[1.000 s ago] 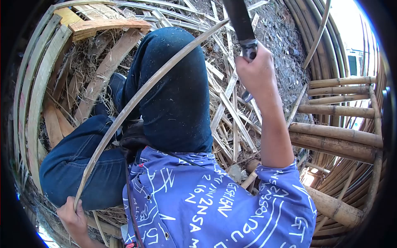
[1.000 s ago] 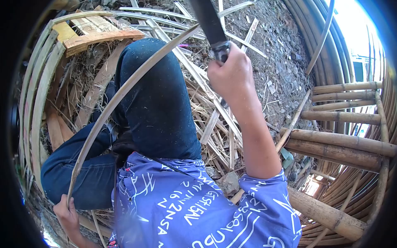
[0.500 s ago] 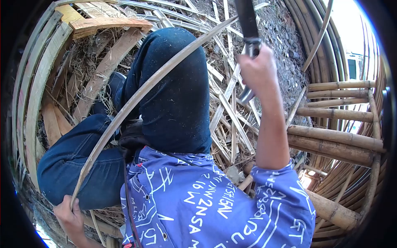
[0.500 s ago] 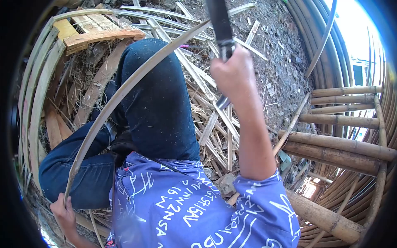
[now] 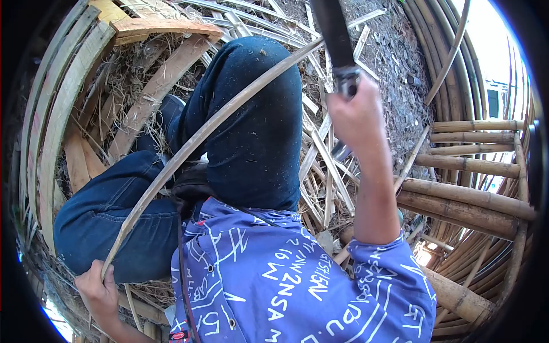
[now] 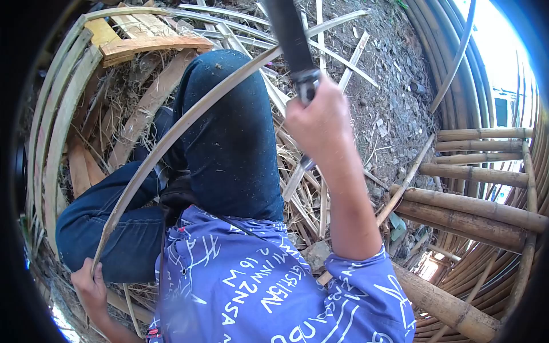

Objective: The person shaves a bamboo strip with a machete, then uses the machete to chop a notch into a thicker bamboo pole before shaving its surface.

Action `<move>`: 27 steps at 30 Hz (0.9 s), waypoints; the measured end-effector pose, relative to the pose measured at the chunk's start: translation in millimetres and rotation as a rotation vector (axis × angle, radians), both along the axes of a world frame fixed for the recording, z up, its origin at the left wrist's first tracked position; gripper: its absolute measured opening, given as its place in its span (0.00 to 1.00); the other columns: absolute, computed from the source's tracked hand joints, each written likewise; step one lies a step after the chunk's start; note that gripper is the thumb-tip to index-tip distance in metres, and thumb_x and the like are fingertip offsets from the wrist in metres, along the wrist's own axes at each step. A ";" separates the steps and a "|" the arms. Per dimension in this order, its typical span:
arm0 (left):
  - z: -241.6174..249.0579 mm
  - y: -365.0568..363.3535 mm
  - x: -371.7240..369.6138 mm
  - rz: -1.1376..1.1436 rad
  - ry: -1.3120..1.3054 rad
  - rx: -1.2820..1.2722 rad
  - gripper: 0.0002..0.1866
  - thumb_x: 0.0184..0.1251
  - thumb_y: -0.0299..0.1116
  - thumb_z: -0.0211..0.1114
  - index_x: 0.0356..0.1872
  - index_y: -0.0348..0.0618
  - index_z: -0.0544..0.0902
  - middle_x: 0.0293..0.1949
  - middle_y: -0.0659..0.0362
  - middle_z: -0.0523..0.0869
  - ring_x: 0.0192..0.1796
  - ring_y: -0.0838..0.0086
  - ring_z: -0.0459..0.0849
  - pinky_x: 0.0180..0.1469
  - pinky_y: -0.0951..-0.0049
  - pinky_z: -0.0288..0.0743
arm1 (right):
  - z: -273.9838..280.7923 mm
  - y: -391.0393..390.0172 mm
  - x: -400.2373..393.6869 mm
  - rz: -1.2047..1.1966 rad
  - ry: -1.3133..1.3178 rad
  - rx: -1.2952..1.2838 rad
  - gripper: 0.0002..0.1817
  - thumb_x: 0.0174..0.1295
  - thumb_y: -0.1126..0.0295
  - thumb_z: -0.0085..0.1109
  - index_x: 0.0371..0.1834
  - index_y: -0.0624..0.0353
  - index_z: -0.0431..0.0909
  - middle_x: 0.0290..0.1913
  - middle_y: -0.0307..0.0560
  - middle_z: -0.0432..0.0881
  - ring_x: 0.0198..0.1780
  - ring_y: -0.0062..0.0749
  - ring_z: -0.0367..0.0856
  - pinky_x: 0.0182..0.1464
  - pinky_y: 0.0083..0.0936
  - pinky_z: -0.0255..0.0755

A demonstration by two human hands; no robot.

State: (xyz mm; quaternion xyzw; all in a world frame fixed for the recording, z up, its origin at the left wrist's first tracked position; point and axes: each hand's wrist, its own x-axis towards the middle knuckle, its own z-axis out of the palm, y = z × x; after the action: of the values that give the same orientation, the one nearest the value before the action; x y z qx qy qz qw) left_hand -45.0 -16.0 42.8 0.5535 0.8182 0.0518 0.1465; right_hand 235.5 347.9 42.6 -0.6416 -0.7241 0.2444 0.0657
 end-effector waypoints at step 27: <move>-4.0 14.0 9.4 0.048 0.019 0.047 0.15 0.64 0.33 0.62 0.23 0.37 0.70 0.16 0.48 0.69 0.19 0.51 0.72 0.24 0.59 0.60 | -17.9 -63.8 -27.7 0.308 0.231 0.085 0.12 0.50 0.79 0.53 0.39 0.67 0.72 0.23 0.61 0.77 0.27 0.54 0.80 0.31 0.40 0.72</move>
State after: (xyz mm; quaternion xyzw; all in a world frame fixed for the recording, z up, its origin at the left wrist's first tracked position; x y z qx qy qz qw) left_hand -35.7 -2.0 38.9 0.5377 0.8310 0.0693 0.1245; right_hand 207.7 284.1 24.7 -0.4875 -0.8110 0.2928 0.1372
